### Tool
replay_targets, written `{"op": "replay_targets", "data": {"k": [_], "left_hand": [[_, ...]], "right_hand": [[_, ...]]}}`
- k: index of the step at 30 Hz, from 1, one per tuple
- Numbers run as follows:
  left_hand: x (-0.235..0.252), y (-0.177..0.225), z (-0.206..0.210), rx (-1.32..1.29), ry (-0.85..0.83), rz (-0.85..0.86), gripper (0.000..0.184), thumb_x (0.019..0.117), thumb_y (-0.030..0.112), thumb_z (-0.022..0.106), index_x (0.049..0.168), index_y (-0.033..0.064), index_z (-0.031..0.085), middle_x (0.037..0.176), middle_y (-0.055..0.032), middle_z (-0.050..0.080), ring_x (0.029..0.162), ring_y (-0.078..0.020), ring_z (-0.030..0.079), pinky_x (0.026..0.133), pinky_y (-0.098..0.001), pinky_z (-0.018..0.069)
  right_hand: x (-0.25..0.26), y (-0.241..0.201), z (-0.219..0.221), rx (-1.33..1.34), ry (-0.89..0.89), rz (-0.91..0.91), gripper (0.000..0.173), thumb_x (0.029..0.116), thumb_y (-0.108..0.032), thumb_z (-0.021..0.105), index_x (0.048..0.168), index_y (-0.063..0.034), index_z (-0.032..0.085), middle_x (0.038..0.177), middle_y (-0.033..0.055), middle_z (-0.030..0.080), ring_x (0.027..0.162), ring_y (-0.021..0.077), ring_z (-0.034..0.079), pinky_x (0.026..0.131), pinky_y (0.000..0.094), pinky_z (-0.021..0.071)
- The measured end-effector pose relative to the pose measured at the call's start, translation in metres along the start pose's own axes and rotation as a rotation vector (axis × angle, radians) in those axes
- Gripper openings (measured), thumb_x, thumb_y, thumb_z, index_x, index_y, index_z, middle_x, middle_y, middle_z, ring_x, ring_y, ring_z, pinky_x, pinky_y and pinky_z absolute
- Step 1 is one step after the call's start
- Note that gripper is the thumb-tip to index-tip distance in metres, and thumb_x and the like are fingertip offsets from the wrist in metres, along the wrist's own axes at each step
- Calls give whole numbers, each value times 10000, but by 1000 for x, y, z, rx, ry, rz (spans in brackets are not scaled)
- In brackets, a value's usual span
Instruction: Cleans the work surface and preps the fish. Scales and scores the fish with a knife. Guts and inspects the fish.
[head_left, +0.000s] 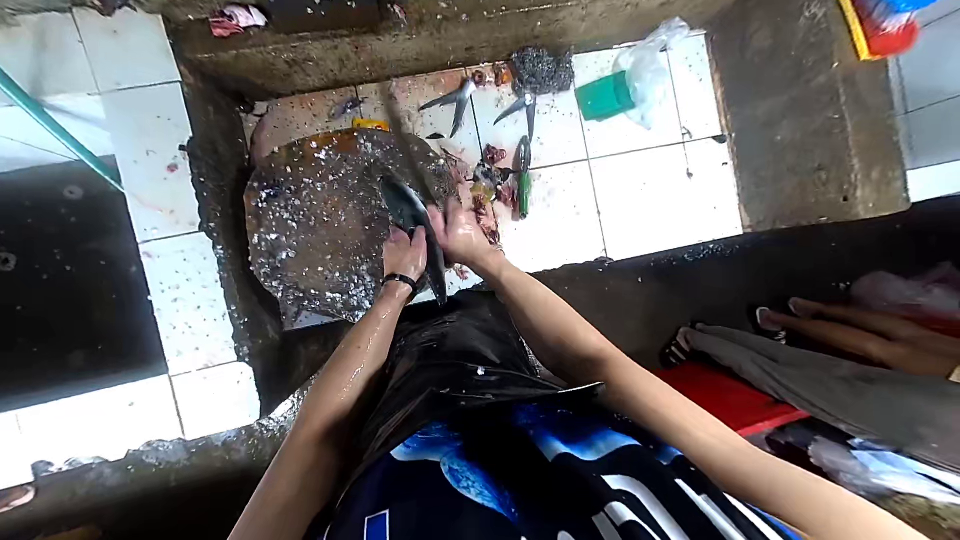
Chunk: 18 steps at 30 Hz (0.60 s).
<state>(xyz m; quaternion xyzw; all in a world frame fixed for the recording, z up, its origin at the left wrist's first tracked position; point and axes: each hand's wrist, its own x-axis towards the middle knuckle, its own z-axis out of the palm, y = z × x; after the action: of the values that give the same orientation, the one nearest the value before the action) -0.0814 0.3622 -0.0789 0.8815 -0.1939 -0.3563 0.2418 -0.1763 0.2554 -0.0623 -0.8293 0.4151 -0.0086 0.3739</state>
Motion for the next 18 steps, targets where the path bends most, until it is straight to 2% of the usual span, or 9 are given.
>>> {"op": "replay_targets", "data": {"k": [1,3,5,7,9,10,14,16,18], "left_hand": [[1,1,0,13,-3,-7,676,1025,539,472,1393,-25,531,1275,-258,650,1245,-386,615,1054,-592,469],[-1,1,-4,26,-9,-17,670,986,522,573,1338,-48,566,1270,-269,649,1240,-393,618,1056,-594,471],[0,-3,-1,-78,24,-36,639,932,473,706,1268,-60,601,1235,-263,659,1219,-387,621,1061,-580,465],[0,-11,12,-208,87,-47,609,883,421,762,1262,-30,607,1145,-228,699,1122,-361,673,996,-581,514],[-5,-10,16,-240,112,-64,629,890,409,755,1314,-20,579,1167,-228,697,1138,-362,670,1003,-580,513],[-11,-8,15,-224,109,-59,661,907,423,741,1350,-30,551,1213,-240,678,1183,-366,648,1034,-572,494],[-15,-3,17,-168,141,-3,728,887,431,740,1389,-46,515,1251,-243,666,1214,-354,638,1054,-552,486],[-10,-6,15,-177,140,-15,730,899,429,740,1406,-41,506,1283,-240,655,1234,-345,628,1077,-545,475],[-10,-9,15,-179,128,-32,717,906,431,742,1397,-39,512,1255,-250,663,1210,-364,639,1061,-571,480]], "right_hand": [[10,1,-2,-43,-170,114,609,1070,-547,339,1160,-25,639,1000,205,714,965,370,722,817,609,573],[18,-9,-22,-18,-297,219,670,1057,-610,352,1066,-24,677,1029,221,697,995,383,701,829,630,545],[7,-17,-45,73,-158,149,609,1058,-588,406,1093,-44,679,970,186,695,936,339,706,829,581,565],[-21,-8,-40,214,126,-59,482,1074,-496,428,1031,-65,641,731,86,606,654,238,633,619,473,547],[-52,14,-10,280,260,-164,432,1092,-413,397,1135,-34,599,658,77,585,528,203,601,480,421,535],[-65,27,9,231,212,-104,448,1096,-389,376,1191,-13,601,717,110,629,585,233,643,533,455,564],[-64,39,17,145,-167,244,647,1069,-592,311,995,-51,658,793,162,660,691,315,682,622,548,566],[-72,18,-9,163,-123,196,662,1052,-629,348,1074,-48,664,817,173,670,713,328,691,638,564,571],[-84,6,-27,230,49,62,579,1066,-591,370,1125,-79,633,710,115,608,558,262,617,497,483,527]]}}
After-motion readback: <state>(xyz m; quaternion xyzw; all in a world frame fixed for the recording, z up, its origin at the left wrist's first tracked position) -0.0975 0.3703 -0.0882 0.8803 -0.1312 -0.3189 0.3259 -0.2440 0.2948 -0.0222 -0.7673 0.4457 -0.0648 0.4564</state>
